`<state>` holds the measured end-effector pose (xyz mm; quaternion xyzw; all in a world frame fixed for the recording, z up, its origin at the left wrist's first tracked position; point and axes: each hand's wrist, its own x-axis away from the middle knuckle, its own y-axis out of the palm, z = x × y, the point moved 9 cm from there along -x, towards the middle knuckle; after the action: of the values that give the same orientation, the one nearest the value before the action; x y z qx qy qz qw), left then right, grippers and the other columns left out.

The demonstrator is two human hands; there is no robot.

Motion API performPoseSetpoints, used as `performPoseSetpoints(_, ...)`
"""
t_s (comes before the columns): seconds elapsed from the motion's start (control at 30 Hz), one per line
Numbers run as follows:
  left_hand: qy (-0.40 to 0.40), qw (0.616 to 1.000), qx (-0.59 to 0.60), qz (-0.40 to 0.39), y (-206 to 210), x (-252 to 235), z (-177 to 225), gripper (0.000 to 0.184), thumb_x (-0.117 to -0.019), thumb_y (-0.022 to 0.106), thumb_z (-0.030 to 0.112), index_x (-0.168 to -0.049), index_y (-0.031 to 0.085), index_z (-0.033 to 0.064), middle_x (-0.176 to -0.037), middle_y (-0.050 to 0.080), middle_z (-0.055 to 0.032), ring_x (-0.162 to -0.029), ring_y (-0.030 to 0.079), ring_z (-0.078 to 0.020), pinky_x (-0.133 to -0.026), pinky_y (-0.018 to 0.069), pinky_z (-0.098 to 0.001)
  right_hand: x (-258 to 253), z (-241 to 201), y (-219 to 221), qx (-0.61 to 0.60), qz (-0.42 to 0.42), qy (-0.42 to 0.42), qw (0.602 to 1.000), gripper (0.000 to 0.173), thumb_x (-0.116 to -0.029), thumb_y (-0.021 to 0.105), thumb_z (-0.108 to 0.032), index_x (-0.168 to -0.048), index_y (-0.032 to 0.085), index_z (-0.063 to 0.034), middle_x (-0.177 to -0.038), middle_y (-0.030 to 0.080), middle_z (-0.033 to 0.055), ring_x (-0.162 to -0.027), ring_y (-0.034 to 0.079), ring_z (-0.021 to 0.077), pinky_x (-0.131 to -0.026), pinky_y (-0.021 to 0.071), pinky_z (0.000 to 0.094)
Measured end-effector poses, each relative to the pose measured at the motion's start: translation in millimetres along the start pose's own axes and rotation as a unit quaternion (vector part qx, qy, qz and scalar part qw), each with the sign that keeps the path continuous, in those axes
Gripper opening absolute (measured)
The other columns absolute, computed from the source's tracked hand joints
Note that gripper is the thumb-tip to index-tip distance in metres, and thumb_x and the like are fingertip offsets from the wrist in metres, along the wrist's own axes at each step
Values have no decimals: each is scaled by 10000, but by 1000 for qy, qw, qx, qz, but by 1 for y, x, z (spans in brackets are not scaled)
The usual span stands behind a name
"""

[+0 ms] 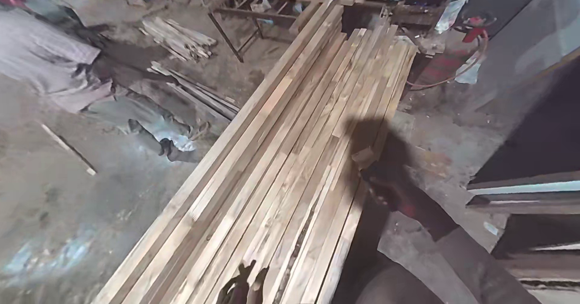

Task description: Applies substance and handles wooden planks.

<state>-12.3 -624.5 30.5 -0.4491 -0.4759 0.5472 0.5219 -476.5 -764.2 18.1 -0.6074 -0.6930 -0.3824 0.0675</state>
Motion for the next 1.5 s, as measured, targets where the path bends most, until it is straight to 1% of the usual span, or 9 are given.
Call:
performPoseSetpoints(0.1,36,994,72,-73,-2,-15,9,638,-1016,368,663,-1299,726,218,-1332,702,-19,-1251,638,-227,-1059,506,-471,-14,-9,5,22,19,3,1000,256,-946,591,-273,-1159,648,-144,-749,627,-4,-531,549,58,-463,476,207)
performPoseSetpoints(0.23,-2,995,86,-47,-12,-62,0,725,-995,357,705,-968,784,120,-975,758,-113,-1003,719,-302,-897,572,-565,-29,-19,15,28,23,-21,999,253,-974,569,-246,-1190,663,-153,-771,653,0,-540,564,46,-458,477,190)
performPoseSetpoints(0.53,40,961,0,275,-101,-239,14,444,-1028,556,403,-1286,663,58,-1252,667,-196,-1141,642,-398,-944,525,-555,-40,-20,10,18,60,-10,998,321,-917,647,-310,-1209,686,-183,-759,649,0,-520,565,47,-442,490,197)
performPoseSetpoints(0.73,-20,994,-55,93,-83,-330,-16,903,-900,326,826,-1327,628,90,-1223,667,-228,-1105,660,-438,-913,510,-653,-32,-21,-15,-38,70,-57,995,365,-897,721,-354,-1209,680,-169,-780,661,22,-521,578,58,-438,500,206)
performPoseSetpoints(0.97,35,999,20,-34,-93,-331,-4,662,-1044,367,583,-1156,695,19,-1037,704,-236,-1036,679,-428,-918,510,-644,19,-15,-52,-78,150,-103,980,187,-973,579,-266,-1061,662,-123,-739,646,20,-498,553,65,-418,466,208)
performPoseSetpoints(1.1,7,986,112,-123,-125,-248,72,798,-1052,177,661,-854,655,54,-743,623,-130,-737,648,-306,-692,509,-561,55,0,-74,-80,140,-123,979,234,-985,602,-284,-1160,672,-146,-743,623,13,-512,554,69,-435,477,216)
performPoseSetpoints(1.27,40,918,319,-234,-84,-84,177,592,-988,483,616,-735,661,112,-617,579,1,-553,574,-135,-539,515,-395,119,28,-115,-89,233,-124,960,222,-1007,583,-251,-1193,627,-138,-759,654,28,-527,585,100,-442,497,255)
performPoseSetpoints(1.4,4,817,463,-344,25,39,224,576,-1072,427,508,-759,667,88,-647,627,-16,-562,615,-140,-550,565,-378,174,61,-139,-108,234,-131,957,217,-1042,519,-220,-1195,645,-130,-753,651,1,-515,547,53,-439,463,205)
performPoseSetpoints(1.5,-105,792,456,-392,112,108,231,630,-1028,459,613,-950,736,53,-851,731,-81,-784,710,-198,-751,611,-441,213,95,-158,-109,229,-117,960,239,-1035,537,-235,-1212,643,-115,-765,643,20,-513,540,69,-438,463,219)
